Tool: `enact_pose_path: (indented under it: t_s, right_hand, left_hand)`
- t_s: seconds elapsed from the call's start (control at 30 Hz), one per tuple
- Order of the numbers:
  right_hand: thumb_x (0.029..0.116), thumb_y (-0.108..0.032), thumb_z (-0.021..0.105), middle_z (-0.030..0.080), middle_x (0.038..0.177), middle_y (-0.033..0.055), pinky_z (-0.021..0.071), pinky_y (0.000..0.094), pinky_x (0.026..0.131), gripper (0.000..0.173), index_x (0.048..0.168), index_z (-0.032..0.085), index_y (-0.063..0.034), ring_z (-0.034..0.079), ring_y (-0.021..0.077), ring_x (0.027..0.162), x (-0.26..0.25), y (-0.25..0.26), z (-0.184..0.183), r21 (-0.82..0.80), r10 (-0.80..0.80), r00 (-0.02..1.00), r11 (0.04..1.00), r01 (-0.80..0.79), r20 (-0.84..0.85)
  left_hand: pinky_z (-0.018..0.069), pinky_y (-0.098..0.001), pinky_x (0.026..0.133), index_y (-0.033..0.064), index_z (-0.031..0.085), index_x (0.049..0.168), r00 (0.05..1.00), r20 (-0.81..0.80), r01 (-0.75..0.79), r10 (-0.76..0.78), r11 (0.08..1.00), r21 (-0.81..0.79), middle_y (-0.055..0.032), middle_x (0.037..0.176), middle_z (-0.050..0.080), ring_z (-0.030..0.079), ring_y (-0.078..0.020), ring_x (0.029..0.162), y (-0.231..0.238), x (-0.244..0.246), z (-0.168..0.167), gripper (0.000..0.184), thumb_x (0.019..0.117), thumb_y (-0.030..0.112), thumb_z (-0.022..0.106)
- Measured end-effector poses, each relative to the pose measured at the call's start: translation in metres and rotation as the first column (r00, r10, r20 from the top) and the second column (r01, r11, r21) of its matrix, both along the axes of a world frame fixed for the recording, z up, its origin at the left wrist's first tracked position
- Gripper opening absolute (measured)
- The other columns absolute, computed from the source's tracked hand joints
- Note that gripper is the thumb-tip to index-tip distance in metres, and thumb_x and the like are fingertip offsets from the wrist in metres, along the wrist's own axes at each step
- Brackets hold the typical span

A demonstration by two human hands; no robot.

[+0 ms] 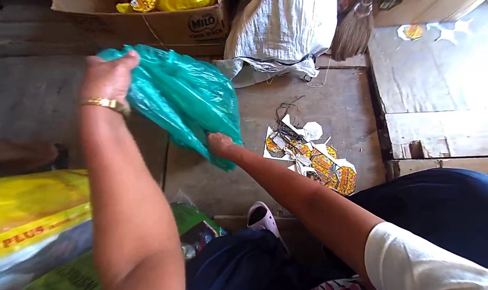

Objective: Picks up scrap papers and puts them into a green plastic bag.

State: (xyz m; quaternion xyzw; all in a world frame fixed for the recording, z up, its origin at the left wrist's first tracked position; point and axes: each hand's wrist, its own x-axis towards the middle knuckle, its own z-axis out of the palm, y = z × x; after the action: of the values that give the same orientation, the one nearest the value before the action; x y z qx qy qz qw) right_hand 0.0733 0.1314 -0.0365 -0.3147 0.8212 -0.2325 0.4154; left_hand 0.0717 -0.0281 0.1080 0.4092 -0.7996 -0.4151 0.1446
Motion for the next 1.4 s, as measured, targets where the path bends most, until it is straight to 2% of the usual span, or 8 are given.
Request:
enact_pose_path:
  t_s: [0.17,0.37,0.53,0.63,0.7,0.97,1.23,1.4]
  right_hand:
    - [0.1078,-0.026,0.053,0.064,0.129,0.0282,0.051,0.0653,0.095,0.05,0.153,0.044,-0.0052,0.063,0.0466,0.121,0.003,0.0,0.007,-0.156,-0.012,0.999,0.988,0.006,-0.037]
    - [0.0989,-0.001,0.057,0.073,0.112,0.0194,0.06,0.0477,0.088,0.024,0.116,0.074,0.0022,0.073,0.0303,0.099,-0.042,0.082,-0.042,-0.69,-0.315,0.927,0.718,0.093,-0.202]
    - [0.0863,-0.035,0.082,0.043,0.149,0.0361,0.0345,0.0724,0.109,0.082,0.151,0.045,0.0011,0.038,0.0555,0.14,-0.112,0.192,-0.131,-0.068,-0.548,0.802,0.833,0.55,-0.238]
    - [0.0733,-0.046,0.091,0.005,0.167,0.0335,0.0175,0.079,0.114,0.123,0.164,0.018,-0.0075,0.005,0.0557,0.154,-0.105,0.221,-0.168,0.172,-0.582,0.767,0.755,0.633,-0.269]
    - [0.071,-0.045,0.092,0.0,0.169,0.0307,0.0164,0.0786,0.115,0.123,0.164,0.02,-0.0102,0.003,0.0531,0.155,-0.094,0.227,-0.188,0.206,-0.566,0.766,0.746,0.633,-0.304]
    - [0.0891,-0.007,0.074,0.059,0.137,0.0253,0.0399,0.0679,0.104,0.032,0.12,0.071,0.0001,0.05,0.0477,0.132,-0.082,0.226,-0.188,0.001,-0.471,0.804,0.863,0.506,-0.362]
    - [0.0955,-0.011,0.069,0.07,0.109,0.0305,0.0469,0.0693,0.096,0.024,0.113,0.071,0.0047,0.066,0.0494,0.108,-0.141,0.239,-0.121,-0.081,-0.608,0.773,0.793,0.604,-0.181]
    - [0.0876,0.003,0.075,0.07,0.103,0.0188,0.0573,0.0438,0.085,0.029,0.115,0.067,0.008,0.068,0.0226,0.091,-0.158,0.248,-0.107,-0.329,-0.675,0.722,0.654,0.682,0.154]
  left_hand:
    - [0.0514,-0.0352,0.1,0.0131,0.046,0.147,0.999,-0.029,0.023,-0.025,0.998,-0.066,-0.0058,0.135,0.059,0.06,-0.0095,0.119,0.007,0.004,0.022,0.067,0.0923,0.046,0.068]
    - [0.0406,-0.0623,0.108,-0.0092,0.048,0.141,0.937,0.299,0.175,-0.178,0.984,0.037,-0.0326,0.136,0.055,0.054,-0.0431,0.129,0.025,-0.023,-0.05,0.062,0.1015,0.036,0.063]
    - [0.0379,-0.0625,0.109,-0.0114,0.045,0.141,0.86,0.462,0.188,-0.216,0.976,0.107,-0.0348,0.138,0.053,0.05,-0.0455,0.132,0.024,-0.033,-0.077,0.067,0.1022,0.041,0.062]
    - [0.0385,-0.0609,0.111,-0.0105,0.042,0.144,0.84,0.474,0.22,-0.263,0.965,0.147,-0.0343,0.14,0.052,0.051,-0.0443,0.133,0.026,-0.037,-0.084,0.07,0.1027,0.043,0.061]
    - [0.0375,-0.0638,0.11,-0.0127,0.044,0.141,0.789,0.534,0.277,-0.305,0.951,0.135,-0.0358,0.138,0.053,0.051,-0.0472,0.132,0.032,-0.038,-0.085,0.069,0.1036,0.044,0.059]
    - [0.0389,-0.062,0.11,-0.0135,0.045,0.139,0.827,0.491,0.225,-0.275,0.961,0.159,-0.0359,0.136,0.053,0.052,-0.0458,0.13,0.043,-0.008,-0.089,0.067,0.1052,0.043,0.056]
    - [0.0401,-0.0586,0.111,-0.0084,0.049,0.141,0.896,0.381,0.16,-0.23,0.965,0.207,-0.0309,0.137,0.056,0.054,-0.0401,0.131,0.027,0.026,-0.117,0.064,0.1038,0.043,0.059]
    - [0.0397,-0.0621,0.109,-0.0121,0.051,0.135,0.886,0.407,0.165,-0.224,0.971,0.175,-0.0344,0.133,0.057,0.055,-0.0443,0.129,0.025,0.023,-0.117,0.066,0.1034,0.045,0.058]
